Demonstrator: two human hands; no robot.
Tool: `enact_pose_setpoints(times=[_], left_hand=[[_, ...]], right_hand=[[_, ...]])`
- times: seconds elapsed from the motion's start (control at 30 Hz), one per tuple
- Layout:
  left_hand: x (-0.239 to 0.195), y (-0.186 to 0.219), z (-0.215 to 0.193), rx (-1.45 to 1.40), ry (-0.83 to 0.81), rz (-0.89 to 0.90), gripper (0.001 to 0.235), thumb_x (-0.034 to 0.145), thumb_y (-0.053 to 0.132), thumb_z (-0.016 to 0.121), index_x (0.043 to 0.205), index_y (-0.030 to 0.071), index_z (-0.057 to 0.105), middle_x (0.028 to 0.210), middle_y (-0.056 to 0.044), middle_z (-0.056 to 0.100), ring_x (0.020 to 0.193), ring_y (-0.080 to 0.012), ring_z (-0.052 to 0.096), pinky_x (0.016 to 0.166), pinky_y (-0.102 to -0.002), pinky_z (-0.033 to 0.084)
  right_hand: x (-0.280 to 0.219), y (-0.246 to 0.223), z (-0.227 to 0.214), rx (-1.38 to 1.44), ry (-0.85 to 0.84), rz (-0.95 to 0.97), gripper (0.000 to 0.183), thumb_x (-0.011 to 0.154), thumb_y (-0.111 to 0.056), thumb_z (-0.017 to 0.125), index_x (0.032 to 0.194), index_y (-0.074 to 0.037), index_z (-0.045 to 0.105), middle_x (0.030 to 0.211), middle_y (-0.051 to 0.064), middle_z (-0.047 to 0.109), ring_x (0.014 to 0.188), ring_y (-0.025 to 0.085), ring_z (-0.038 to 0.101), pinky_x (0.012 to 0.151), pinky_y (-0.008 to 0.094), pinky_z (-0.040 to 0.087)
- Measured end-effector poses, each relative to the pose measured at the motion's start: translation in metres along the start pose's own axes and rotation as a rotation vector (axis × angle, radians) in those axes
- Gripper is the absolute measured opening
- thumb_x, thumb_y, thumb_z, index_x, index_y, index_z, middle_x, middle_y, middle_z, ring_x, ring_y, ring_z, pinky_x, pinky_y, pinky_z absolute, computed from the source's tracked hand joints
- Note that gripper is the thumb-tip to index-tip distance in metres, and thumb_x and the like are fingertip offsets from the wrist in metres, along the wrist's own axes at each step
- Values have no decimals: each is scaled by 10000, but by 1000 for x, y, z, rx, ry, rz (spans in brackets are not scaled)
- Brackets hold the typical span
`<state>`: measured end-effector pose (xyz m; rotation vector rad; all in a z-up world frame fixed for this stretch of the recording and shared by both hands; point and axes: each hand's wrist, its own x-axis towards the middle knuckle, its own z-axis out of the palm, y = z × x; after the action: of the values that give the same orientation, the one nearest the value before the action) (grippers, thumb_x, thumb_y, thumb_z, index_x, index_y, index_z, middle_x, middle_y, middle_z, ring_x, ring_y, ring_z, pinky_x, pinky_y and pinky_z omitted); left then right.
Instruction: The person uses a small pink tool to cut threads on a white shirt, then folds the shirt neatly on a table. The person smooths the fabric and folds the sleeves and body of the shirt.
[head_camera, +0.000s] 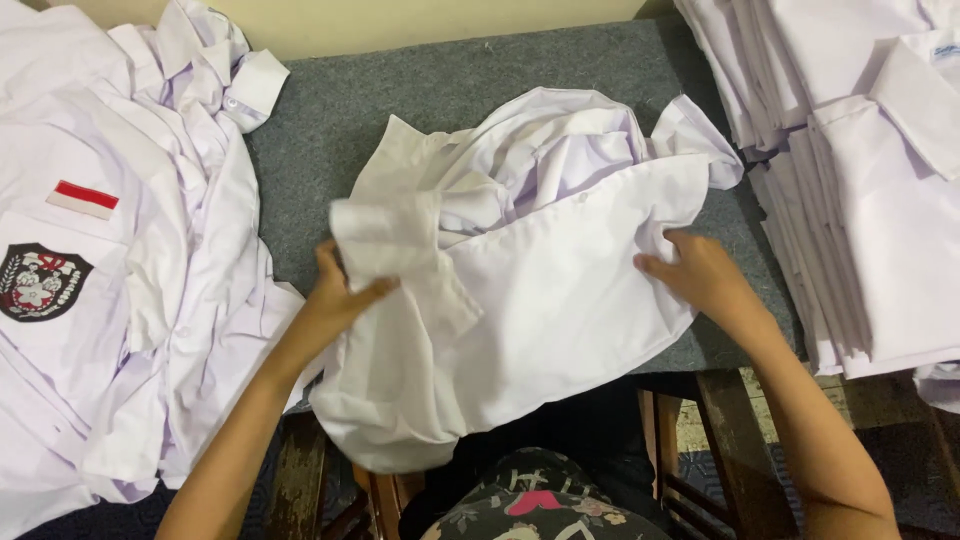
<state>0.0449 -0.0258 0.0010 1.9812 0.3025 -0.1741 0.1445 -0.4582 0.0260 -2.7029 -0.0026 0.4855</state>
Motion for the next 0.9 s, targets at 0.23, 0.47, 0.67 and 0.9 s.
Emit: enact_pose_setpoints(times=[0.23,0.47,0.67,0.9], left_hand=[[30,19,-25,-265,326,56,698,955,408,770,1417,119,333,1264,-154,529,1142,-271,562,930,-429,483],[26,34,-21,-269,324,-3,673,937,414,800,1366,119,373,1116,-110,586,1003,-230,616,860,-423,528],[26,30,-19,-301,360,20,681,976,361,758,1450,129,327,1280,-165,551,1142,-277,595,974,-538,479],[116,-1,-89,-434,429,331,682,1190,308,747,1595,135,227,1608,-259,357,1469,-382,434,1185,-561,402]], right_hand=[[23,16,13,-183,120,-131,510,937,-483,665,1335,-164,675,1383,62,663,1143,390,696,925,569,564],[19,48,34,-321,248,-44,463,997,-424,560,1337,-110,576,1280,106,634,929,495,735,811,615,600],[6,50,27,-138,360,-86,346,1021,-318,621,1168,-4,639,1021,227,660,837,561,699,682,632,576],[102,51,-30,290,569,-572,266,1130,-199,645,1167,64,673,971,328,661,913,509,663,697,571,493]])
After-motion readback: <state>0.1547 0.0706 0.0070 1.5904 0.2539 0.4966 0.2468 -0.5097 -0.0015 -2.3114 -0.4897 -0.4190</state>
